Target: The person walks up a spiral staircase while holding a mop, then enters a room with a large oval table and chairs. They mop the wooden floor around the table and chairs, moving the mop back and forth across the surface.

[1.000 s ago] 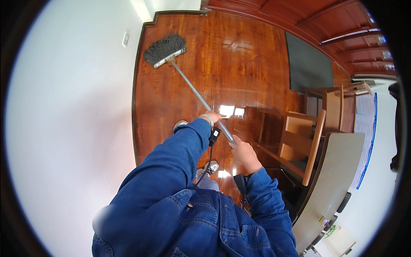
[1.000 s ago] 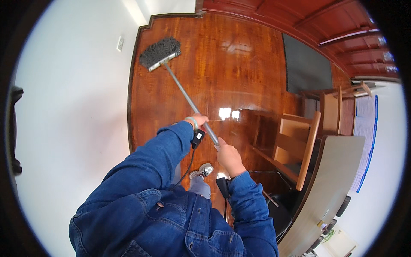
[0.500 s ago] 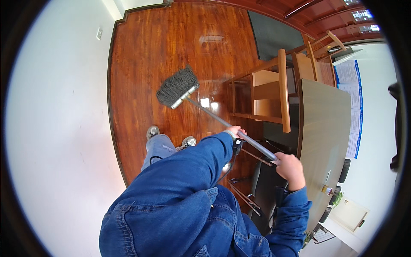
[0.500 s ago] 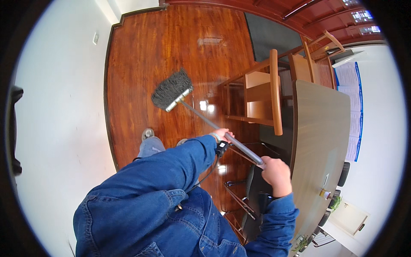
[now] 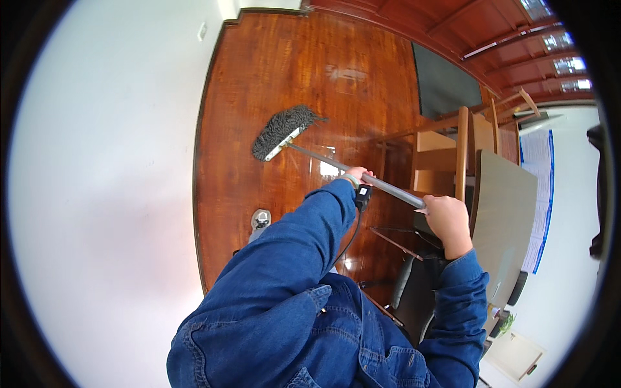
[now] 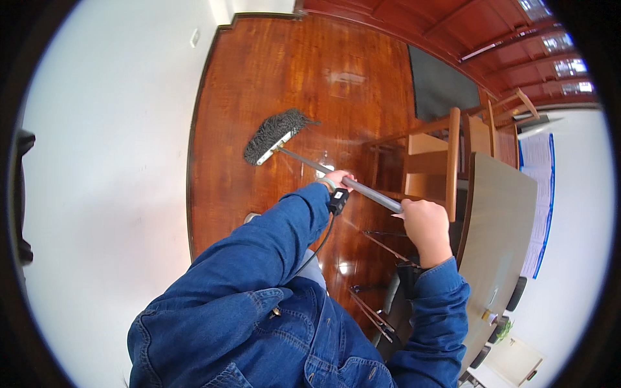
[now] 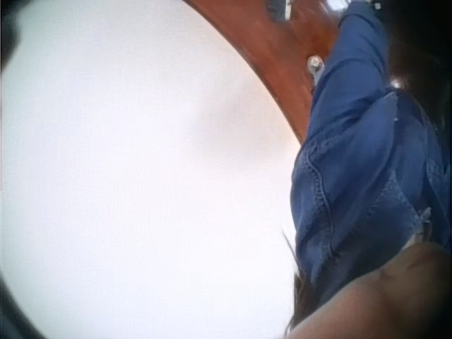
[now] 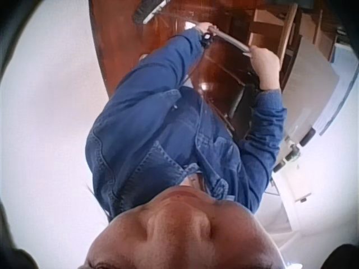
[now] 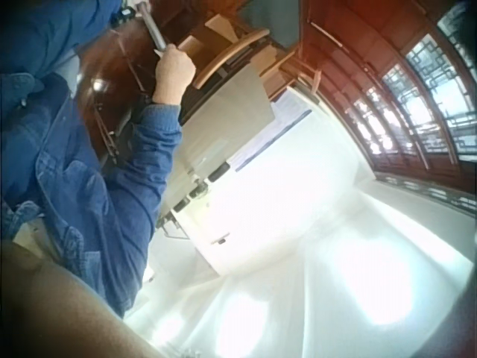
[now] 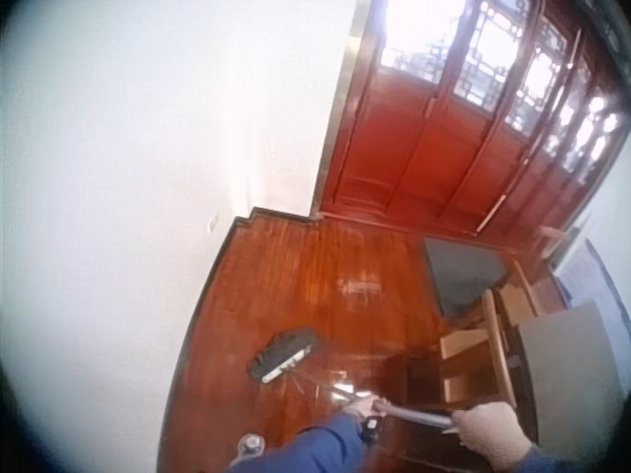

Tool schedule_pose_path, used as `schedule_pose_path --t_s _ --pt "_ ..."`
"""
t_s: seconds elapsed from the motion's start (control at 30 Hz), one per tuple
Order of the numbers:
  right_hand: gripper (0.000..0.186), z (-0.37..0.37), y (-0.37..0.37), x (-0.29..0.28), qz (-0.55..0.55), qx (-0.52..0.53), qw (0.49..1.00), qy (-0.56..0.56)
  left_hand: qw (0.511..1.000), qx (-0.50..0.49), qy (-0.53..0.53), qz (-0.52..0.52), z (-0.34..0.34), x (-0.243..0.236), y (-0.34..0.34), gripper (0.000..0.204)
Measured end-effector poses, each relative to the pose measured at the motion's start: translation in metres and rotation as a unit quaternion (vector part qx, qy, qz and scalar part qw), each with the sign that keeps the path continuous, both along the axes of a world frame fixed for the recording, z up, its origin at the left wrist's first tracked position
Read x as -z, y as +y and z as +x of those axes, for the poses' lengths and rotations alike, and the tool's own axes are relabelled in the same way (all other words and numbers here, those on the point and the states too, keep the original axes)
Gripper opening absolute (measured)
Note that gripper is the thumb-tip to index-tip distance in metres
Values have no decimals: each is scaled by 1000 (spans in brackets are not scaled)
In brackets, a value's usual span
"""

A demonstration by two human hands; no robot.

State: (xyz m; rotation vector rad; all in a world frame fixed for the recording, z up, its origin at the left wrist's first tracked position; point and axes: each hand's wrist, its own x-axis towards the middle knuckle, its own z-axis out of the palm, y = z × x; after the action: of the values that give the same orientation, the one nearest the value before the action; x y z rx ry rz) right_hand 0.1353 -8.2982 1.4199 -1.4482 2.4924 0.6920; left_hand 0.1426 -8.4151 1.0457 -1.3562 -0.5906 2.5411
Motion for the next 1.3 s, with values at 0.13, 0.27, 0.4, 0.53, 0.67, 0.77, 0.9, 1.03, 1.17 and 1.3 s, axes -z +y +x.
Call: schedule_pose_path --t_s 0.13,0.27,0.4,0.53,0.67,0.77,0.9,1.03,1.17,1.3 --pt "10 31 -79 27 -3 -36 999 5 989 9 57 -133 39 26 -103 12" --pt "11 50 -161 65 -19 -78 997 -19 963 4 62 -261 85 39 -210 21" --pt "14 76 -217 97 12 -94 991 -90 971 -83 -12 -223 137 47 -278 15" --pt "13 92 -221 91 13 -112 988 -108 960 -91 -61 -257 154 40 -274 9" --pt "15 113 -186 83 39 -84 983 -158 947 -21 -68 -313 171 37 -240 7" --pt "11 122 -143 82 50 -48 979 -190 937 64 -53 -338 194 45 -196 7" --pt "10 118 -65 75 36 -49 976 -209 951 60 -79 -294 196 58 -106 9" --pt "9 109 20 61 40 -26 983 -174 973 31 -99 -206 172 53 -9 17" --pt "8 103 109 31 41 29 987 -150 973 88 -69 -200 141 35 96 15" --pt "6 103 175 -11 42 40 993 -100 983 130 7 -131 114 3 184 13"
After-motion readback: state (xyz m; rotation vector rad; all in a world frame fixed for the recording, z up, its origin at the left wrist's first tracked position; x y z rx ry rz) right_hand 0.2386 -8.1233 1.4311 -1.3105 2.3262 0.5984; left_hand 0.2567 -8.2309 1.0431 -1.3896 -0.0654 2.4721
